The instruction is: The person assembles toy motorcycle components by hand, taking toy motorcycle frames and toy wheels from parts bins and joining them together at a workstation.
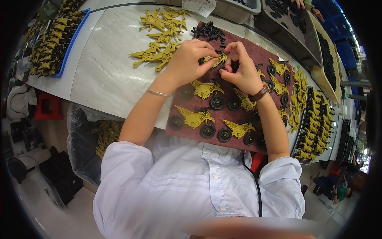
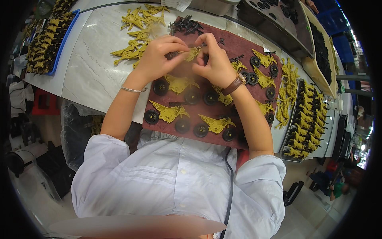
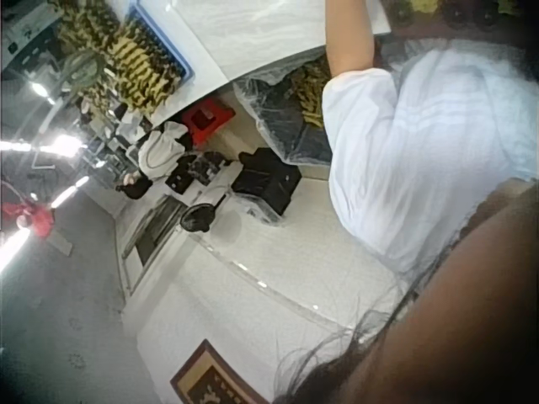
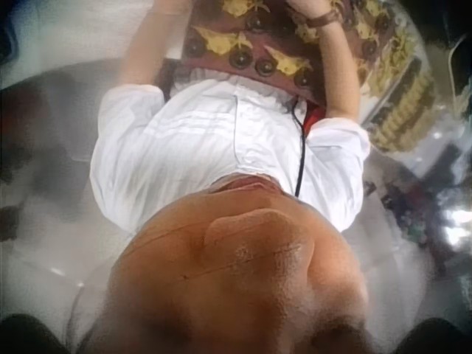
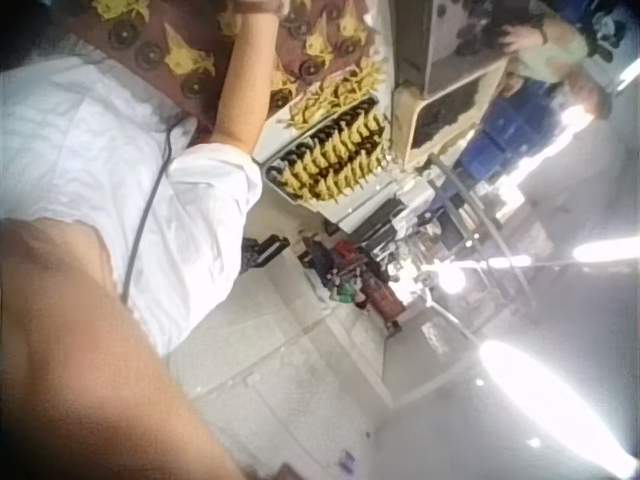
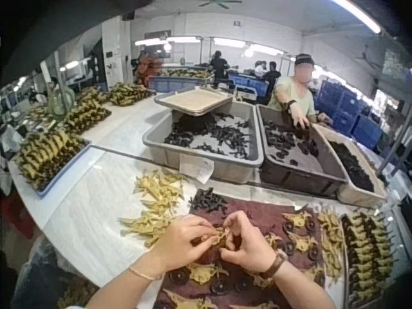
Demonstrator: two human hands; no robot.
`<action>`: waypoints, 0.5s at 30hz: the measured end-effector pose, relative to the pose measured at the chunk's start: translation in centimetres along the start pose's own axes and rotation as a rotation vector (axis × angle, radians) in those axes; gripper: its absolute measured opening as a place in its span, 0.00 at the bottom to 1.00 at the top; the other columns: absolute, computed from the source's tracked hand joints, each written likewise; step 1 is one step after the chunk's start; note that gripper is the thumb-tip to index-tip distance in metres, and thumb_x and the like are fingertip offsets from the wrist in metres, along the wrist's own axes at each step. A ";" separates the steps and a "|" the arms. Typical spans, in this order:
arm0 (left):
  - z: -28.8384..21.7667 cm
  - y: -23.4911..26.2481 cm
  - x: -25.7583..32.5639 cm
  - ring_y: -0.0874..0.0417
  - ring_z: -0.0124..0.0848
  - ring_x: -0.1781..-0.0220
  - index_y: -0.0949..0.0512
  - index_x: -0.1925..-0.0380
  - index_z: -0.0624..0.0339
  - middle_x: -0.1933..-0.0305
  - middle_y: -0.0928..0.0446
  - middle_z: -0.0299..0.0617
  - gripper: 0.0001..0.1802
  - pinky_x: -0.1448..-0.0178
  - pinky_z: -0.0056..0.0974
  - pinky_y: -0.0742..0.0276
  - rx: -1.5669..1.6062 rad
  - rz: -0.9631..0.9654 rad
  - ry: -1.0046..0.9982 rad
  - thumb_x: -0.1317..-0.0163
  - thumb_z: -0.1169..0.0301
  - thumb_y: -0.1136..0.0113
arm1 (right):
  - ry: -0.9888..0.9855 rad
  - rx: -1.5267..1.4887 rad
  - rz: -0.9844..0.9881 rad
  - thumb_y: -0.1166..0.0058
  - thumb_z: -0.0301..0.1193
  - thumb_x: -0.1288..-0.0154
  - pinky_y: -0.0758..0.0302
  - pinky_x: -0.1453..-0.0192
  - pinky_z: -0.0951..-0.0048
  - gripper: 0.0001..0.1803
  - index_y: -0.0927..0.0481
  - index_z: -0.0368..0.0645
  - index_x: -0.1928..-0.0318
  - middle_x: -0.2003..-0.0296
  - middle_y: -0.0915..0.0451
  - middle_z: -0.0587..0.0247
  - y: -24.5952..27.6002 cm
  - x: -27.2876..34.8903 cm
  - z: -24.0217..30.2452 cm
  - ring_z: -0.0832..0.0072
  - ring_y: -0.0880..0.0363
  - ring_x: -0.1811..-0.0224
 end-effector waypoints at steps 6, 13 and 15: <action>-1.2 -1.3 0.1 0.18 0.36 0.65 0.16 0.64 0.58 0.64 0.20 0.43 0.12 0.59 0.36 0.23 0.499 -0.077 0.128 0.51 0.68 0.32 | 0.004 -0.011 -0.030 0.37 0.23 0.53 0.26 0.57 0.74 0.34 0.42 0.42 0.47 0.68 0.20 0.60 -0.8 0.0 0.8 0.74 0.21 0.62; -1.2 -1.5 0.3 0.19 0.31 0.59 0.16 0.64 0.59 0.64 0.19 0.39 0.11 0.53 0.34 0.25 0.532 0.040 0.148 0.47 0.70 0.33 | -0.075 -0.083 0.057 0.37 0.22 0.55 0.25 0.55 0.72 0.35 0.41 0.43 0.47 0.67 0.22 0.62 -1.1 0.3 0.6 0.74 0.21 0.61; -0.8 -1.7 0.4 0.19 0.25 0.60 0.18 0.64 0.62 0.63 0.18 0.37 0.09 0.53 0.31 0.24 0.772 0.094 0.335 0.44 0.71 0.34 | 0.046 -0.244 0.095 0.36 0.22 0.50 0.28 0.65 0.79 0.30 0.36 0.42 0.49 0.68 0.22 0.68 -0.9 0.4 0.1 0.82 0.24 0.68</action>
Point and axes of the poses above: each hand's wrist, its own x-axis away from the middle knuckle, its own y-axis out of the back of the hand, z = x × y, the point moved 5 cm from there along -x, towards the middle knuckle
